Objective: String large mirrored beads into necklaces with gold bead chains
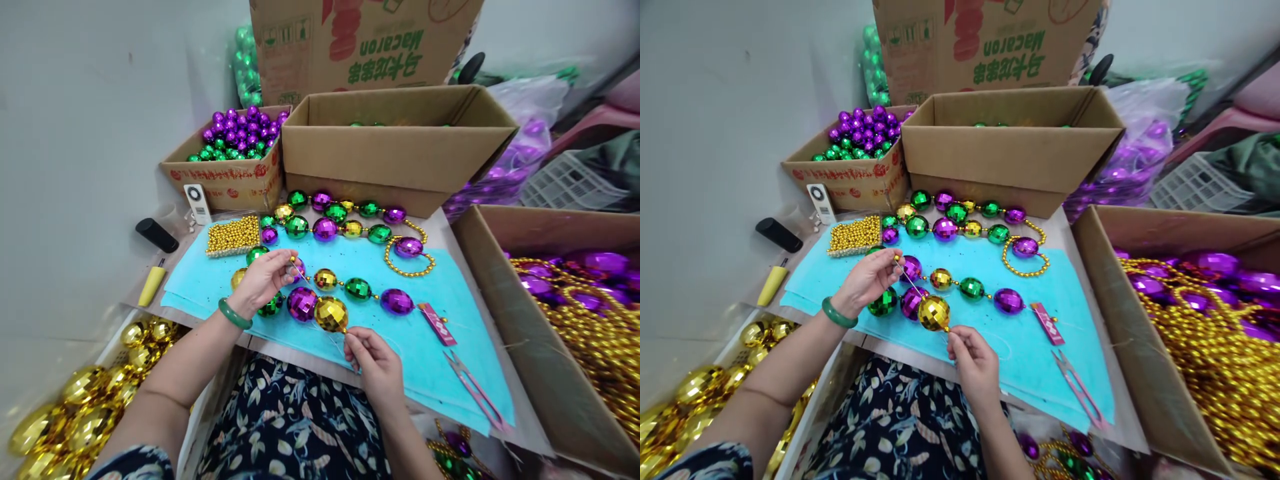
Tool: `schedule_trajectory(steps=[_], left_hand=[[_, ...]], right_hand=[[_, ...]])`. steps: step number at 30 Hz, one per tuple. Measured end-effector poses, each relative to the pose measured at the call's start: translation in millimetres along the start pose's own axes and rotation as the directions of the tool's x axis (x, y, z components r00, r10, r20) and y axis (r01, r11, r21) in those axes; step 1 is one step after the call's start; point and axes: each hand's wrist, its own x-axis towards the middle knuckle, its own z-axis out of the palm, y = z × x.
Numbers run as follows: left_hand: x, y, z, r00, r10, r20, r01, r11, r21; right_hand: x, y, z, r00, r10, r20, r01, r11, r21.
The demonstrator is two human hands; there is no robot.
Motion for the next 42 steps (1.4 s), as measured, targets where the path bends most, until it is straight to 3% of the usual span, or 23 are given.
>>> schedule_trajectory(steps=[18, 24, 29, 34, 38, 42], left_hand=[[-2, -3, 8, 0.998, 0.059, -0.035, -0.058, 0.998, 0.032], [-6, -17, 12, 0.990, 0.142, 0.027, -0.143, 0.950, 0.277], [-9, -34, 32, 0.982, 0.117, 0.150, -0.177, 0.847, 0.501], [-3, -39, 56, 0.958, 0.222, 0.182, -0.287, 0.737, 0.611], [-2, -38, 75, 0.936, 0.235, 0.261, -0.347, 0.741, 0.575], [-8, -31, 92, 0.899, 0.309, 0.310, -0.431, 0.745, 0.509]], right_hand=[[-1, 1, -5, 1.000, -0.004, -0.005, 0.003, 1.000, -0.011], [-4, 0, -3, 1.000, -0.008, -0.007, 0.008, 1.000, 0.002], [6, 13, -9, 1.000, 0.015, -0.024, -0.015, 0.999, -0.030], [15, 2, -29, 0.984, -0.153, -0.089, 0.125, 0.957, -0.262], [16, -18, -29, 0.973, -0.223, -0.065, 0.206, 0.958, -0.201], [18, -24, -24, 0.984, -0.172, -0.036, 0.166, 0.978, -0.130]])
